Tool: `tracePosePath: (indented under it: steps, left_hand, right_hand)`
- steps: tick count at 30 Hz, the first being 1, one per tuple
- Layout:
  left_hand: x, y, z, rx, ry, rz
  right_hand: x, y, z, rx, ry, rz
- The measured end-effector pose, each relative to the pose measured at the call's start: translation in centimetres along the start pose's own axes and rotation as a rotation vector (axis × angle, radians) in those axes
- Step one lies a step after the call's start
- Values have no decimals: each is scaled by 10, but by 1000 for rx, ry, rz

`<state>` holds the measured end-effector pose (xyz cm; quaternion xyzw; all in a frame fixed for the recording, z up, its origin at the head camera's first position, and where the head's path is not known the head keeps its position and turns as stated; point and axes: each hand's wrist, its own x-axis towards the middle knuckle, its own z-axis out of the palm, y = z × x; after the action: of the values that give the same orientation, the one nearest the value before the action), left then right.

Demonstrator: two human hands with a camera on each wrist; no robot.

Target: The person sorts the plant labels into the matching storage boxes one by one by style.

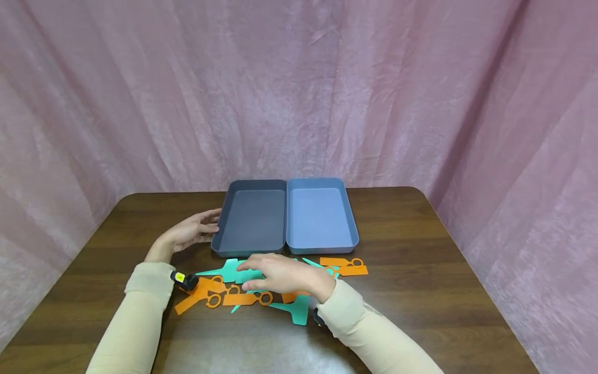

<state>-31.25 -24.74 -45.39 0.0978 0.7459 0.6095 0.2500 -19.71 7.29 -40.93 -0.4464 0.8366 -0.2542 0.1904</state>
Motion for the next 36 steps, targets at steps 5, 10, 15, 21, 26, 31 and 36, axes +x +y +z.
tracePosePath:
  steps: [5,10,15,21,26,31,36]
  left_hand:
    - [0,1,1,3,4,2]
    - [0,2,0,-3,-3,8]
    - [0,0,-1,19,-11,15]
    - [1,-3,-1,39,-9,21]
    - [5,-3,0,40,-8,26]
    - [6,-3,0,43,-10,22]
    - [4,-3,1,46,-12,20]
  right_hand:
    - [7,-4,9,-16,6,24]
    - [14,-8,16,-70,13,40]
    - [20,-14,25,-112,-4,26]
    - [24,-22,36,-215,12,19]
    - [26,-22,41,-276,16,42]
    - [28,-21,48,-329,15,41]
    - [29,-21,53,-387,13,27]
